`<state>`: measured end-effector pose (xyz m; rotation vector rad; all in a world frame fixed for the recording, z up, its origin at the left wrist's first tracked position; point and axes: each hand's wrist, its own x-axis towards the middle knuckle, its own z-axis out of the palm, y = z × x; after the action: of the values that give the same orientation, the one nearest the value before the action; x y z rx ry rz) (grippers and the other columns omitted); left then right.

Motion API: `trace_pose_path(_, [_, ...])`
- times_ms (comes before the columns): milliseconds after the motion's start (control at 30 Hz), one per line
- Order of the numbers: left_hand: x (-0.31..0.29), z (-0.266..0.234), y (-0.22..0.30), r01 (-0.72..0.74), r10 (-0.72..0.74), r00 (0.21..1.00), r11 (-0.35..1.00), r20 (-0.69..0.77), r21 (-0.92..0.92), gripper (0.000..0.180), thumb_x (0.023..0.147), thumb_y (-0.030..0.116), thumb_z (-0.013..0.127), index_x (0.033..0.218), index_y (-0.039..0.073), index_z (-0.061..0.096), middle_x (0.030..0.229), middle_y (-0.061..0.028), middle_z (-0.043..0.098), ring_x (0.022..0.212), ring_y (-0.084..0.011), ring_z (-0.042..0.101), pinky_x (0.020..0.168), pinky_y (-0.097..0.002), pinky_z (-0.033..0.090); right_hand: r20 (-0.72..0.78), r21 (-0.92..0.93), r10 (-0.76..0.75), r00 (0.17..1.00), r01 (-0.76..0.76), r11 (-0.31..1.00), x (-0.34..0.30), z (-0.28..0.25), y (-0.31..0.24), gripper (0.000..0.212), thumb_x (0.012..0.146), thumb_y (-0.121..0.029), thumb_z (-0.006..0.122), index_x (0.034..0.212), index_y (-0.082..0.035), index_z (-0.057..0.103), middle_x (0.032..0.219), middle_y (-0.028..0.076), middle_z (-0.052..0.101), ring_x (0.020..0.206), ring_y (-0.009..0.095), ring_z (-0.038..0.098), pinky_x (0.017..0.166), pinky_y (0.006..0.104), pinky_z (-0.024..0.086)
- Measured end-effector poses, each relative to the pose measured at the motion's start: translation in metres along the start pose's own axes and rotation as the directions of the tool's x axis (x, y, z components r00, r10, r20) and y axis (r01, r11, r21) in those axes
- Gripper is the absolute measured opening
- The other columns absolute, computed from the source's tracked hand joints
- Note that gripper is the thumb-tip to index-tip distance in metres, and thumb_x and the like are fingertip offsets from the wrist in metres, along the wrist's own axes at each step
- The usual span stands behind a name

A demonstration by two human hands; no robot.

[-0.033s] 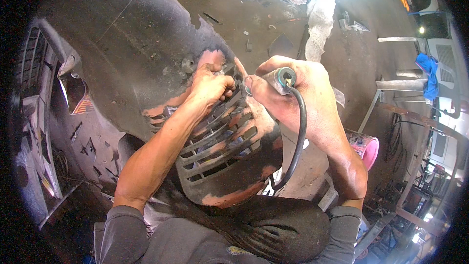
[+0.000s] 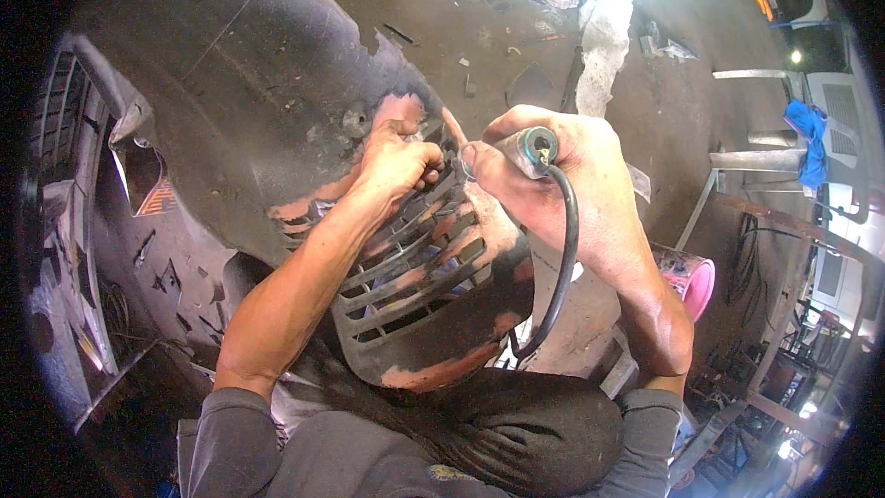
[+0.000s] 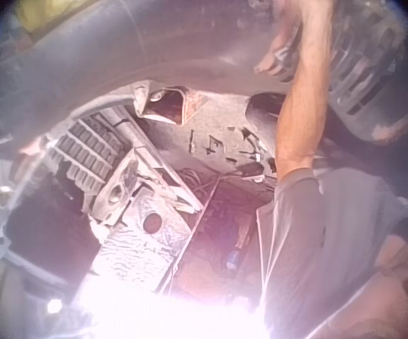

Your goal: The person uses a rotary tool to grind and smooth the surface of a car bumper or grille, then applies a white substance from a tube to specific areas. The person continues grinding the treated areas.

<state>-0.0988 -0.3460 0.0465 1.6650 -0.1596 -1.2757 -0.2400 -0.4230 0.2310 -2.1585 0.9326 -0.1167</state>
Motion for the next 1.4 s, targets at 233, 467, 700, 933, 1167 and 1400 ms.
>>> trace_pose_path(233, [-0.0008,-0.0008,0.0062,-0.003,0.003,1.000,1.000,-0.012,0.023,0.063,0.072,-0.004,0.071,0.129,-0.012,0.046,0.073,-0.0137,0.068,0.053,-0.0165,0.064,0.043,-0.0264,0.046,-0.018,-0.003,-0.030,0.999,0.030,1.000,0.0020,0.0009,0.0005,0.022,0.090,-0.019,0.078,0.096,0.003,0.074,0.076,0.005,0.070,0.071,0.007,0.059,0.064,0.0265,0.048])
trace_pose_path(467, [-0.0016,0.0003,0.0067,-0.007,0.007,1.000,1.000,-0.016,0.022,0.063,0.071,-0.004,0.071,0.129,-0.013,0.047,0.073,-0.0135,0.068,0.053,-0.0164,0.064,0.043,-0.0265,0.045,-0.015,0.016,-0.013,1.000,0.013,1.000,0.0015,0.0008,0.0016,0.022,0.089,-0.018,0.078,0.095,0.002,0.074,0.076,0.004,0.070,0.071,0.007,0.060,0.064,0.0260,0.048])
trace_pose_path(700, [-0.0006,0.0000,0.0063,-0.005,0.006,1.000,1.000,-0.025,0.030,0.064,0.070,-0.004,0.071,0.130,-0.013,0.047,0.075,-0.0132,0.067,0.054,-0.0164,0.064,0.043,-0.0265,0.045,-0.008,0.000,-0.028,1.000,0.028,1.000,0.0023,0.0003,0.0008,0.022,0.089,-0.017,0.077,0.096,0.003,0.074,0.077,0.006,0.071,0.072,0.008,0.061,0.065,0.0261,0.049])
trace_pose_path(933, [-0.0025,0.0000,0.0080,0.006,-0.005,1.000,1.000,-0.018,0.029,0.065,0.070,-0.004,0.071,0.130,-0.012,0.048,0.075,-0.0127,0.067,0.054,-0.0160,0.064,0.044,-0.0264,0.045,-0.008,-0.012,-0.027,1.000,0.027,1.000,0.0014,-0.0004,0.0011,0.022,0.089,-0.018,0.077,0.096,0.003,0.074,0.078,0.007,0.072,0.072,0.008,0.062,0.066,0.0266,0.050])
trace_pose_path(1167, [0.0023,-0.0008,0.0045,-0.011,0.012,1.000,0.999,-0.013,0.048,0.064,0.072,-0.004,0.071,0.131,-0.013,0.045,0.074,-0.0138,0.068,0.054,-0.0158,0.064,0.044,-0.0257,0.045,-0.011,-0.016,-0.038,0.999,0.038,0.999,0.0032,0.0007,0.0023,0.022,0.088,-0.017,0.078,0.096,0.003,0.074,0.077,0.006,0.071,0.071,0.008,0.061,0.064,0.0264,0.050])
trace_pose_path(1400, [0.0043,-0.0004,0.0035,-0.020,0.020,1.000,0.998,-0.002,0.055,0.064,0.072,-0.004,0.070,0.130,-0.014,0.044,0.074,-0.0143,0.069,0.053,-0.0161,0.063,0.043,-0.0256,0.045,-0.013,-0.006,-0.026,1.000,0.026,1.000,0.0017,0.0000,-0.0002,0.021,0.088,-0.017,0.077,0.095,0.003,0.074,0.075,0.005,0.070,0.070,0.007,0.060,0.064,0.0260,0.049])
